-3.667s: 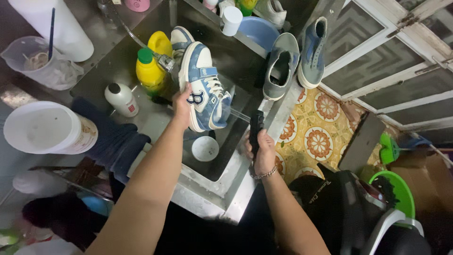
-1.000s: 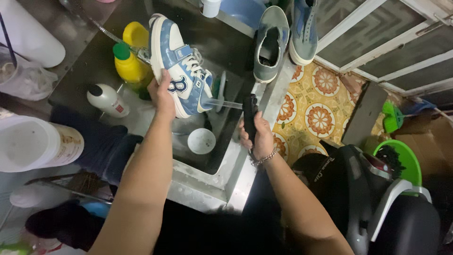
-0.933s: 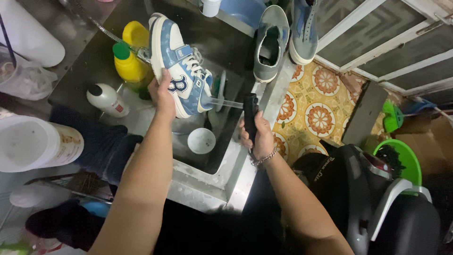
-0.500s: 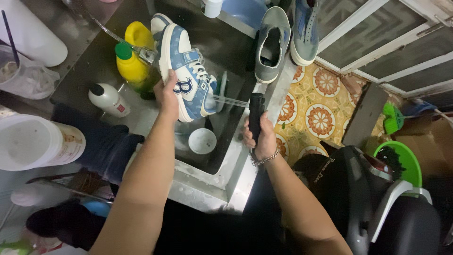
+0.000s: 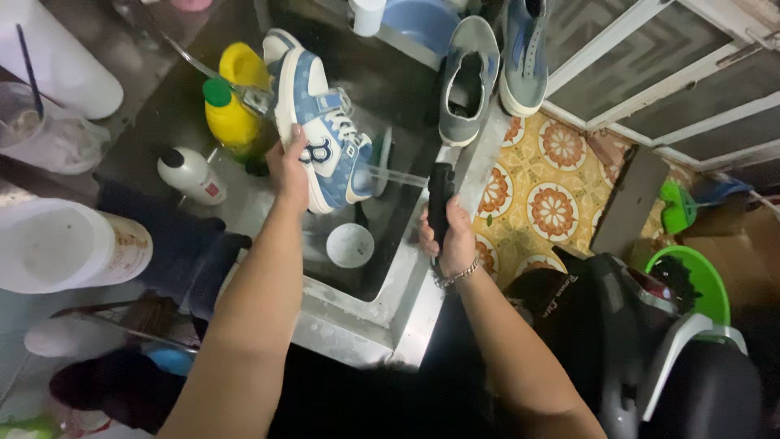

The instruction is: The person scrubs a blue and white sneaker with a toothbrush and cleaning solution, then rinses it under running water. They repeat the process on the sole and sides, using a brush to remove dirt and soap residue.

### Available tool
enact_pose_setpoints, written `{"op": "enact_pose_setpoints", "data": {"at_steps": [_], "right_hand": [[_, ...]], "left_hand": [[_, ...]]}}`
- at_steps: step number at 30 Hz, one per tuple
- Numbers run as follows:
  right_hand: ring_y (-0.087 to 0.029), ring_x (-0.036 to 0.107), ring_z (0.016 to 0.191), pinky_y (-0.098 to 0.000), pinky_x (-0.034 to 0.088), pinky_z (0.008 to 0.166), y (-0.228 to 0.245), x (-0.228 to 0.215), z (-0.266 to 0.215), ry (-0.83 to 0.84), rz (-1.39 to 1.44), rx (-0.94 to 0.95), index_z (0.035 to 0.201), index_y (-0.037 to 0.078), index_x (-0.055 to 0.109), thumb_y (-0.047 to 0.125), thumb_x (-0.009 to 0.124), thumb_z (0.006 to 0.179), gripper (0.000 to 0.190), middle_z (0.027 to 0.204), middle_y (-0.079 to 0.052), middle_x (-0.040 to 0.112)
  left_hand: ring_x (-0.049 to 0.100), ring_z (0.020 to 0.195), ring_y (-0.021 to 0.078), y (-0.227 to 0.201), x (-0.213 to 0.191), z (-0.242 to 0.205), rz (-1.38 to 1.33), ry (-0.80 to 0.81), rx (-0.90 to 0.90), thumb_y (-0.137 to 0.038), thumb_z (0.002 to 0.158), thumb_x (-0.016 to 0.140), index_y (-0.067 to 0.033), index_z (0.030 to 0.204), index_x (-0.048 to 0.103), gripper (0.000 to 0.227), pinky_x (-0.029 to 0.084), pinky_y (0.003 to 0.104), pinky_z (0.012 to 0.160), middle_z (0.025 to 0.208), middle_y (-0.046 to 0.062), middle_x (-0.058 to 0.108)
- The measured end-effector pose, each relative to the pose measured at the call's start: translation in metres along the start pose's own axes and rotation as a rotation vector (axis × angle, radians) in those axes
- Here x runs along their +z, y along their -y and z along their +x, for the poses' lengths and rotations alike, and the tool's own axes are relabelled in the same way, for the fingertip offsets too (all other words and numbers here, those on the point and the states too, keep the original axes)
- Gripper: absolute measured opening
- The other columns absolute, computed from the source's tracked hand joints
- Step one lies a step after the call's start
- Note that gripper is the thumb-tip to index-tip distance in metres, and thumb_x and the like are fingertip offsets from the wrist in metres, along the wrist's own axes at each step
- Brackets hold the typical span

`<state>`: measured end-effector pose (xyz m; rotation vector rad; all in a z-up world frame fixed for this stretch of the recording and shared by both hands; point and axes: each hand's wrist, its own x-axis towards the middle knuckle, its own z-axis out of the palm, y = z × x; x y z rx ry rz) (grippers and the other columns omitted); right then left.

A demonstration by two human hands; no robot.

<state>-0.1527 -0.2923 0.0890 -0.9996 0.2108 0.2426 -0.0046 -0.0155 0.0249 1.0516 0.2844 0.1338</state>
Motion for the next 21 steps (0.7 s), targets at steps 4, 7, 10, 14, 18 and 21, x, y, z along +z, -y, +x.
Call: {"op": "enact_pose_setpoints", "data": {"at_steps": [4,7,10,14,18,21], "right_hand": [[-0.012,0.041,0.039,-0.0271,0.031,0.037,-0.007,-0.006,0.002,-0.058,-0.020,0.018,0.093,0.003,0.061,0.065,0.045,0.101,0.064,0.059,-0.004,0.053],[-0.013,0.042,0.037,-0.0275,0.032,0.035,-0.009,-0.004,0.006,-0.104,-0.043,0.026,0.091,0.003,0.062,0.065,0.045,0.100,0.065,0.057,-0.004,0.053],[-0.014,0.041,0.034,-0.0287,0.032,0.033,-0.005,-0.004,0.010,-0.129,-0.058,0.047,0.088,0.003,0.062,0.066,0.045,0.097,0.065,0.054,-0.004,0.053],[-0.013,0.041,0.036,-0.0277,0.030,0.033,-0.008,0.001,0.010,-0.157,-0.115,0.017,0.088,0.001,0.062,0.064,0.046,0.098,0.066,0.055,-0.005,0.052],[-0.012,0.039,0.036,-0.0268,0.029,0.033,-0.001,0.005,0.007,-0.088,-0.089,0.019,0.089,0.001,0.061,0.062,0.046,0.099,0.064,0.056,-0.005,0.053],[-0.012,0.037,0.034,-0.0268,0.028,0.032,0.000,0.011,0.010,-0.096,-0.082,0.053,0.088,0.002,0.060,0.062,0.045,0.098,0.063,0.055,-0.004,0.051]], "left_hand": [[0.065,0.090,0.0150,0.009,-0.003,0.002,0.016,-0.021,0.010,-0.036,0.095,0.070,0.0067,0.112,0.071,0.046,0.051,0.030,0.083,0.102,0.008,0.072],[0.062,0.088,0.0153,0.010,-0.006,0.006,0.067,-0.019,0.052,-0.036,0.097,0.070,0.0056,0.114,0.072,0.045,0.050,0.032,0.081,0.101,0.008,0.071],[0.067,0.093,0.0155,0.010,-0.005,0.007,0.080,-0.026,0.079,-0.039,0.093,0.068,0.0031,0.116,0.071,0.048,0.052,0.030,0.084,0.105,0.007,0.074],[0.065,0.091,0.0172,0.010,-0.007,0.000,0.047,-0.058,0.013,-0.040,0.095,0.068,0.0074,0.116,0.072,0.051,0.051,0.032,0.084,0.104,0.009,0.073],[0.066,0.094,0.0189,0.004,-0.001,-0.006,-0.018,-0.100,0.015,-0.037,0.094,0.069,0.0073,0.119,0.070,0.051,0.052,0.032,0.085,0.107,0.010,0.072],[0.067,0.099,0.0191,-0.005,0.000,-0.015,-0.080,-0.096,0.005,-0.037,0.095,0.067,0.0066,0.124,0.068,0.052,0.052,0.032,0.087,0.114,0.011,0.072]]}}
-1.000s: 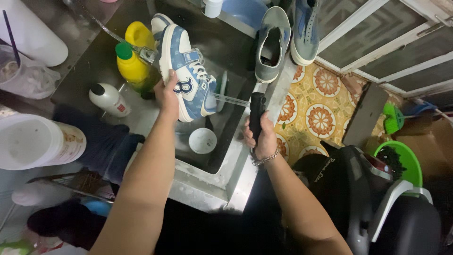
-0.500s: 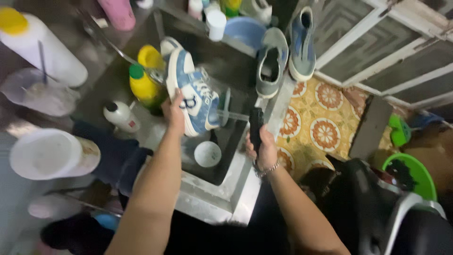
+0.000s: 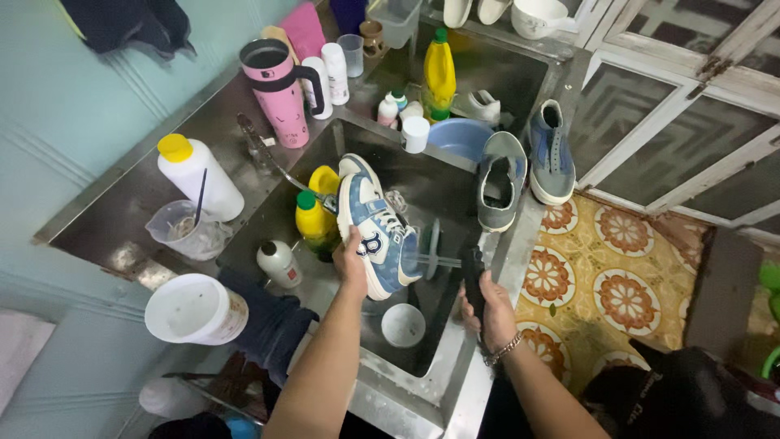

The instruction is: The person scrubs a blue and white sneaker with a toothbrush and cleaning solution, then rinses it under running water. They repeat the process on the sole and sides, using a brush to remove dirt and soap residue.

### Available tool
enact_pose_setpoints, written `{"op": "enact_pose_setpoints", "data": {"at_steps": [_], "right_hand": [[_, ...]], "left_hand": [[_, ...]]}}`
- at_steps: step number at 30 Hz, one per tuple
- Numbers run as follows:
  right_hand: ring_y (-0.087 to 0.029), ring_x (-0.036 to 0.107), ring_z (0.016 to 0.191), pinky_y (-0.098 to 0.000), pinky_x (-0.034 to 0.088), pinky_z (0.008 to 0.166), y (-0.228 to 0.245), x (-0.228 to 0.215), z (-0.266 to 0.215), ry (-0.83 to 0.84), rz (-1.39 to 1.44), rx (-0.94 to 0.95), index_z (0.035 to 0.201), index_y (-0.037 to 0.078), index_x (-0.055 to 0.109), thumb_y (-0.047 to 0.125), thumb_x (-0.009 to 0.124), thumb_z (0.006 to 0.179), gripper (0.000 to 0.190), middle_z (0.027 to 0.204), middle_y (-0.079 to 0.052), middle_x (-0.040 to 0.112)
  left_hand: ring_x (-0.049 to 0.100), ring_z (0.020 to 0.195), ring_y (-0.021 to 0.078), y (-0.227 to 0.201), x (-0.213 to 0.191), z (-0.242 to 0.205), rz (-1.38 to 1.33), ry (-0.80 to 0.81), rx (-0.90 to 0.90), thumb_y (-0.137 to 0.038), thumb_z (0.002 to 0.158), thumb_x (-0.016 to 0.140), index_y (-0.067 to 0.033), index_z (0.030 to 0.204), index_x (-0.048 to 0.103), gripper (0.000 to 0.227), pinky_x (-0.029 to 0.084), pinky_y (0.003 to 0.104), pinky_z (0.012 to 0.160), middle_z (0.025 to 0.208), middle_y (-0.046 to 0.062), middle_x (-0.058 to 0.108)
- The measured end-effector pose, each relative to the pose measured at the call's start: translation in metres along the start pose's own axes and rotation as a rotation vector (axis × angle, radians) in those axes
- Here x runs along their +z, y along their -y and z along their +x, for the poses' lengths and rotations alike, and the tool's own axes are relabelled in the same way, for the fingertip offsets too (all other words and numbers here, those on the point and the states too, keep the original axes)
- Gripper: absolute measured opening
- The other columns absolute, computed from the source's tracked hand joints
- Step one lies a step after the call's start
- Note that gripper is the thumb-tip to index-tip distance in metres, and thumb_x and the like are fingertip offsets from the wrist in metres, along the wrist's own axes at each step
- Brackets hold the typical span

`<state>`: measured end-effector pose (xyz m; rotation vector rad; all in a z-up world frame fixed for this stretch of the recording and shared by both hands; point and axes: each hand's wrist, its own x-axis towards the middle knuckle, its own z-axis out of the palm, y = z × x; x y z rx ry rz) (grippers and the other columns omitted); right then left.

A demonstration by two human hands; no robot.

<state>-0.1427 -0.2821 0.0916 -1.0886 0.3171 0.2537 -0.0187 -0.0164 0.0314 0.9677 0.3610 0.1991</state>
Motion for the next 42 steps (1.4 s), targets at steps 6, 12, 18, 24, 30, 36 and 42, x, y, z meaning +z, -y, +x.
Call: {"op": "enact_pose_setpoints", "data": {"at_steps": [6,12,18,24,30,36,42], "right_hand": [[-0.012,0.037,0.035,-0.0265,0.028,0.032,0.006,0.003,-0.002,0.032,-0.032,-0.039,0.089,0.000,0.062,0.061,0.044,0.100,0.065,0.055,-0.005,0.051],[-0.011,0.035,0.035,-0.0266,0.027,0.032,0.008,0.003,-0.004,0.013,-0.015,0.003,0.091,0.003,0.058,0.063,0.043,0.099,0.063,0.056,-0.003,0.049],[-0.011,0.036,0.037,-0.0260,0.027,0.033,0.013,0.003,-0.005,0.086,-0.008,0.020,0.092,0.004,0.057,0.068,0.040,0.099,0.066,0.056,-0.003,0.048],[-0.011,0.035,0.036,-0.0268,0.027,0.034,0.013,-0.001,-0.002,0.083,-0.063,0.057,0.091,0.004,0.058,0.068,0.039,0.098,0.068,0.056,-0.003,0.048],[-0.012,0.037,0.037,-0.0270,0.029,0.035,0.015,0.002,-0.005,0.125,-0.031,0.058,0.092,0.003,0.058,0.068,0.039,0.098,0.068,0.056,-0.004,0.049],[-0.010,0.035,0.036,-0.0261,0.027,0.034,0.018,0.007,-0.009,0.084,-0.061,0.066,0.090,0.003,0.059,0.071,0.041,0.096,0.070,0.056,-0.002,0.049],[-0.011,0.035,0.035,-0.0256,0.027,0.034,0.018,0.006,-0.006,0.069,-0.046,0.101,0.089,0.004,0.059,0.072,0.044,0.093,0.070,0.055,-0.003,0.049]], "left_hand": [[0.066,0.106,0.0211,-0.007,0.002,-0.015,-0.064,-0.070,-0.072,-0.037,0.095,0.066,0.0057,0.129,0.065,0.054,0.050,0.033,0.092,0.123,0.012,0.070],[0.066,0.105,0.0205,0.010,-0.009,-0.012,-0.102,-0.028,-0.047,-0.036,0.096,0.067,0.0053,0.128,0.066,0.052,0.050,0.033,0.093,0.120,0.012,0.070],[0.068,0.101,0.0208,0.020,-0.011,-0.006,-0.299,0.065,-0.165,-0.038,0.095,0.064,-0.0006,0.126,0.067,0.049,0.052,0.035,0.091,0.114,0.009,0.072],[0.068,0.099,0.0216,0.026,-0.015,0.003,-0.359,0.087,-0.180,-0.039,0.096,0.063,-0.0031,0.124,0.067,0.046,0.053,0.037,0.090,0.111,0.008,0.072],[0.068,0.100,0.0223,0.033,-0.018,0.007,-0.340,0.086,-0.166,-0.039,0.098,0.063,-0.0020,0.126,0.066,0.047,0.052,0.038,0.092,0.113,0.009,0.072],[0.066,0.108,0.0230,0.031,-0.017,0.005,-0.391,0.117,-0.175,-0.036,0.097,0.062,-0.0038,0.131,0.064,0.047,0.050,0.038,0.098,0.119,0.008,0.070],[0.064,0.111,0.0243,0.030,-0.018,0.006,-0.393,0.134,-0.190,-0.038,0.096,0.062,-0.0046,0.133,0.063,0.050,0.048,0.039,0.100,0.122,0.008,0.070]]}}
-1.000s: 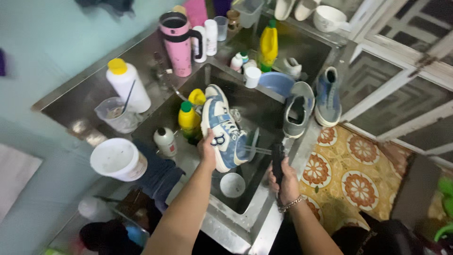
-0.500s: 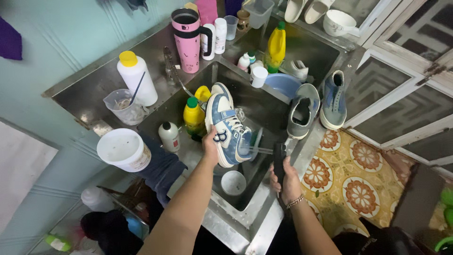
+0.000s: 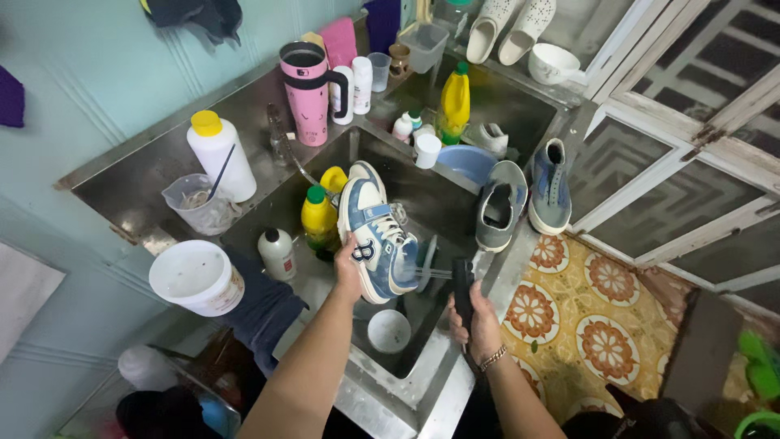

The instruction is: The person scrubs a blue and white sneaker with a toothbrush and cleaning solution, then rinses it under running water. They repeat the process on the sole and sides, using a brush to remove dirt and soap residue.

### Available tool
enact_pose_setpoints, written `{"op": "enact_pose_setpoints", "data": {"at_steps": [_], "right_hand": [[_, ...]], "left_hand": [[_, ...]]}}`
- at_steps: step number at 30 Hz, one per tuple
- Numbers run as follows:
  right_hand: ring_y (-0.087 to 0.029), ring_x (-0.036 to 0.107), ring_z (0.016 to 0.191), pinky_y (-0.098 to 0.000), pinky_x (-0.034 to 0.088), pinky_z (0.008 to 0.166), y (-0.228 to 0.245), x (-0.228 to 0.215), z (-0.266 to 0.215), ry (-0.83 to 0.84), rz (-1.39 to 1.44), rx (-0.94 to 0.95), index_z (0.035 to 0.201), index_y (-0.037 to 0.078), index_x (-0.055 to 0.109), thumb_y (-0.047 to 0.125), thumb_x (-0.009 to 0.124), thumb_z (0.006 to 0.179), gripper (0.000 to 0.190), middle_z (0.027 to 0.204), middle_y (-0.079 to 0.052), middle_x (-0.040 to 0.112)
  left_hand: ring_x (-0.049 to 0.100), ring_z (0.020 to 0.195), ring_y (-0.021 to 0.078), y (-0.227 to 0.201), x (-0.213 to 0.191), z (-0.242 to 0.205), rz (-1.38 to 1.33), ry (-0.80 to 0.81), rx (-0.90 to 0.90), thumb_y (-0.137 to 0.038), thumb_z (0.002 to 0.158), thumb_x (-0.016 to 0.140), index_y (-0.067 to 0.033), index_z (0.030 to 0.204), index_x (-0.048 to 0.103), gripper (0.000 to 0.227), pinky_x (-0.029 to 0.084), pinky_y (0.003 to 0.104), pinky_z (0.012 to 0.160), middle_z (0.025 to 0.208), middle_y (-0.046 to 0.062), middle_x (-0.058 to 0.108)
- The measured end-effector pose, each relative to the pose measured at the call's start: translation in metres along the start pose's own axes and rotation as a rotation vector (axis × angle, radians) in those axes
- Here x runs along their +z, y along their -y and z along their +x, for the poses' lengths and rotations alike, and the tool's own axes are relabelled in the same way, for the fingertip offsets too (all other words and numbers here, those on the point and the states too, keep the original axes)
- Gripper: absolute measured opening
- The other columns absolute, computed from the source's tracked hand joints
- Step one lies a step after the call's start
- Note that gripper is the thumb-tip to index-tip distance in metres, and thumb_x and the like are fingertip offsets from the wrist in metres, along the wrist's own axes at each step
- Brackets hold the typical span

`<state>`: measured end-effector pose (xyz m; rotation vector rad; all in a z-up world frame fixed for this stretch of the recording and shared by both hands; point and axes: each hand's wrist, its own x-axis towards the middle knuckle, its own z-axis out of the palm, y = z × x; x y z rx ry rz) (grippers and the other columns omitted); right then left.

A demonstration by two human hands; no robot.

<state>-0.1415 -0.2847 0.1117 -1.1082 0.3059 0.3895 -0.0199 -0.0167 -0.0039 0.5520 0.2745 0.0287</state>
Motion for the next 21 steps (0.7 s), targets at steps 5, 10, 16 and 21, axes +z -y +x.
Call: {"op": "enact_pose_setpoints", "data": {"at_steps": [5,10,16,21], "right_hand": [[-0.011,0.036,0.035,-0.0256,0.027,0.034,-0.001,-0.003,0.001,0.024,-0.015,-0.009,0.088,0.003,0.060,0.073,0.043,0.093,0.071,0.055,-0.002,0.049],[-0.010,0.035,0.035,-0.0256,0.026,0.033,0.000,-0.001,0.000,0.029,-0.024,0.008,0.089,0.005,0.059,0.073,0.040,0.093,0.071,0.055,-0.001,0.049],[-0.010,0.035,0.036,-0.0255,0.027,0.034,0.003,0.006,-0.005,0.008,-0.047,-0.011,0.089,0.004,0.059,0.070,0.039,0.096,0.069,0.056,-0.001,0.049],[-0.009,0.036,0.037,-0.0244,0.027,0.035,0.004,0.000,-0.004,0.068,-0.011,-0.020,0.089,0.005,0.060,0.069,0.039,0.097,0.068,0.057,0.000,0.049]], "left_hand": [[0.064,0.112,0.0247,0.002,-0.003,0.002,-0.009,0.005,0.003,-0.037,0.093,0.065,-0.0052,0.135,0.063,0.052,0.047,0.039,0.102,0.123,0.008,0.069],[0.063,0.114,0.0250,0.001,-0.001,-0.003,-0.016,0.035,-0.032,-0.041,0.094,0.063,-0.0075,0.137,0.060,0.055,0.046,0.041,0.103,0.125,0.008,0.068],[0.063,0.116,0.0249,-0.006,0.008,-0.009,0.012,0.024,-0.038,-0.044,0.095,0.061,-0.0087,0.139,0.059,0.056,0.046,0.042,0.105,0.128,0.007,0.067],[0.065,0.113,0.0299,-0.001,0.000,0.000,-0.020,-0.008,-0.106,-0.046,0.097,0.057,-0.0060,0.136,0.060,0.056,0.049,0.044,0.102,0.125,0.011,0.069]]}}
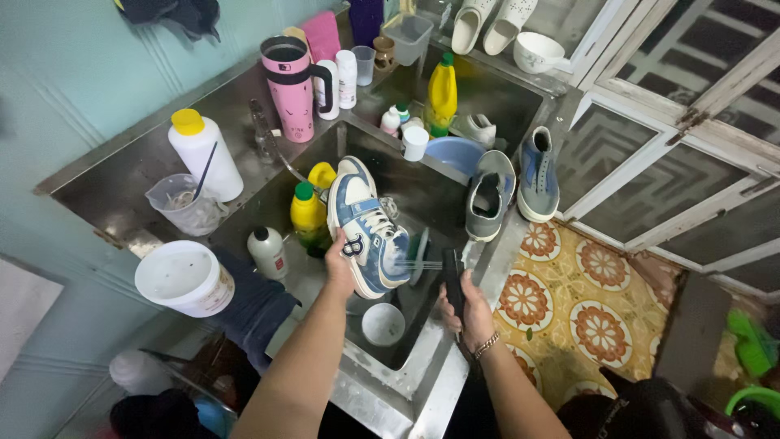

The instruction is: The person scrubs a blue and white sneaker with a toothbrush and cleaning solution, then rinses it under running water. They repeat the process on the sole and sides, using a brush to remove dirt and soap residue.

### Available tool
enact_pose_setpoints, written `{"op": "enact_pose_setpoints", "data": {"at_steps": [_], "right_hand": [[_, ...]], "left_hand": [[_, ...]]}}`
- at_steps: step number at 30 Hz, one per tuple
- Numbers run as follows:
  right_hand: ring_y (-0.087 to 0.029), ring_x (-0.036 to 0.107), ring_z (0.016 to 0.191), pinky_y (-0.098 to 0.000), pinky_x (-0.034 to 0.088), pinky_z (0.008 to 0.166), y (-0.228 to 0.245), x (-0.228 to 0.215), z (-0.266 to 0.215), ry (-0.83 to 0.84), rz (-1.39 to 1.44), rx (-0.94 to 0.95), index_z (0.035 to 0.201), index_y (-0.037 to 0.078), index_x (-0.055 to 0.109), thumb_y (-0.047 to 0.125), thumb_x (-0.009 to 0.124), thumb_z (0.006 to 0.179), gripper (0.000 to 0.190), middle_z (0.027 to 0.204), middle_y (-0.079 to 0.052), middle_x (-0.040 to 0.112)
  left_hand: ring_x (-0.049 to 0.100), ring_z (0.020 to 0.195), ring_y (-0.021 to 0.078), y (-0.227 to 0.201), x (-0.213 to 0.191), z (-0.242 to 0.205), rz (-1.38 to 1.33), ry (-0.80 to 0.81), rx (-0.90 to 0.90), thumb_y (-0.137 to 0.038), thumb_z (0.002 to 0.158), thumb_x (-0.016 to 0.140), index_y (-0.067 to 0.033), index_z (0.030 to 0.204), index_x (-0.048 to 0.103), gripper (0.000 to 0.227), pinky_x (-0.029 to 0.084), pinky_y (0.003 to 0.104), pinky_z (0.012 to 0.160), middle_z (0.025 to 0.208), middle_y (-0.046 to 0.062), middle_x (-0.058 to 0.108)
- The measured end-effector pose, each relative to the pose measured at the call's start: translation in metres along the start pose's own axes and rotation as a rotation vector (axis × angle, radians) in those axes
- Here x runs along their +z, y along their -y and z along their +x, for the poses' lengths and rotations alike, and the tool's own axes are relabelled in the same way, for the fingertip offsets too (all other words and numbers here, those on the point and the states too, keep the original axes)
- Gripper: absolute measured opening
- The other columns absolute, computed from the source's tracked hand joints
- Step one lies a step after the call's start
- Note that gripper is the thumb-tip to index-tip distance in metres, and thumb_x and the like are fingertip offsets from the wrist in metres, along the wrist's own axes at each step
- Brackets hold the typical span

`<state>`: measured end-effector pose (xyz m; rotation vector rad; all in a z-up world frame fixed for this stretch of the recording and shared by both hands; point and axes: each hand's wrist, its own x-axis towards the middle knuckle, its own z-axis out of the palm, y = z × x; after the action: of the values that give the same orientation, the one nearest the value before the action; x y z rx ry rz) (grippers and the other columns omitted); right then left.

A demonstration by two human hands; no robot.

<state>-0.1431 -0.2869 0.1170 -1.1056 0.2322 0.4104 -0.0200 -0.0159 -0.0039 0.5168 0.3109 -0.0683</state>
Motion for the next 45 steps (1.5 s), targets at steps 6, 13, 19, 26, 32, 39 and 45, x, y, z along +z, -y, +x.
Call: {"op": "enact_pose_setpoints", "data": {"at_steps": [6,13,19,26,32,39,45], "right_hand": [[-0.008,0.035,0.037,-0.0257,0.025,0.033,-0.013,-0.004,0.009,-0.082,0.056,0.047,0.086,0.007,0.060,0.069,0.043,0.099,0.065,0.055,0.002,0.047],[-0.011,0.041,0.037,-0.0262,0.028,0.034,-0.018,-0.010,0.010,-0.069,0.065,0.039,0.086,0.008,0.063,0.071,0.046,0.098,0.066,0.056,-0.001,0.051],[-0.009,0.043,0.039,-0.0247,0.030,0.036,-0.017,-0.007,0.005,-0.032,0.042,0.022,0.085,0.008,0.063,0.073,0.048,0.098,0.068,0.058,-0.001,0.054],[-0.010,0.040,0.036,-0.0259,0.029,0.034,-0.022,-0.009,0.011,-0.048,0.008,0.002,0.085,0.008,0.063,0.070,0.046,0.097,0.066,0.055,0.000,0.051],[-0.011,0.039,0.035,-0.0269,0.029,0.033,-0.014,-0.012,0.012,0.005,0.023,0.025,0.087,0.004,0.061,0.070,0.041,0.098,0.070,0.056,-0.003,0.051],[-0.011,0.038,0.036,-0.0266,0.029,0.033,-0.013,-0.008,0.011,-0.023,-0.058,0.009,0.087,0.004,0.061,0.066,0.043,0.100,0.066,0.057,-0.004,0.052],[-0.011,0.038,0.035,-0.0261,0.030,0.034,-0.011,-0.008,0.008,0.039,0.039,0.011,0.089,0.004,0.062,0.065,0.042,0.101,0.065,0.057,-0.004,0.051]], "left_hand": [[0.068,0.105,0.0297,0.012,-0.039,0.033,-0.062,0.068,-0.009,-0.037,0.097,0.062,-0.0047,0.126,0.067,0.043,0.051,0.047,0.100,0.115,0.011,0.072],[0.059,0.121,0.0213,0.008,-0.051,0.030,0.119,0.039,0.128,-0.033,0.106,0.051,-0.0077,0.142,0.056,0.044,0.044,0.040,0.108,0.132,0.005,0.064],[0.059,0.123,0.0209,0.007,-0.038,0.024,0.150,0.022,0.179,-0.033,0.108,0.049,-0.0067,0.144,0.054,0.044,0.044,0.041,0.108,0.135,0.006,0.062],[0.062,0.118,0.0262,0.007,-0.042,0.026,0.017,0.031,0.039,-0.038,0.098,0.061,-0.0080,0.136,0.061,0.049,0.045,0.045,0.108,0.128,0.006,0.067],[0.061,0.122,0.0265,0.005,-0.016,0.010,0.046,0.090,0.128,-0.039,0.096,0.062,-0.0073,0.141,0.056,0.056,0.043,0.043,0.110,0.134,0.008,0.065],[0.064,0.114,0.0212,0.000,-0.007,0.009,0.158,0.069,0.260,-0.033,0.098,0.065,-0.0027,0.134,0.062,0.048,0.047,0.038,0.103,0.125,0.007,0.068],[0.066,0.108,0.0198,0.001,-0.006,0.007,0.170,0.059,0.221,-0.033,0.096,0.066,-0.0027,0.128,0.065,0.044,0.049,0.036,0.098,0.119,0.006,0.070]]}}
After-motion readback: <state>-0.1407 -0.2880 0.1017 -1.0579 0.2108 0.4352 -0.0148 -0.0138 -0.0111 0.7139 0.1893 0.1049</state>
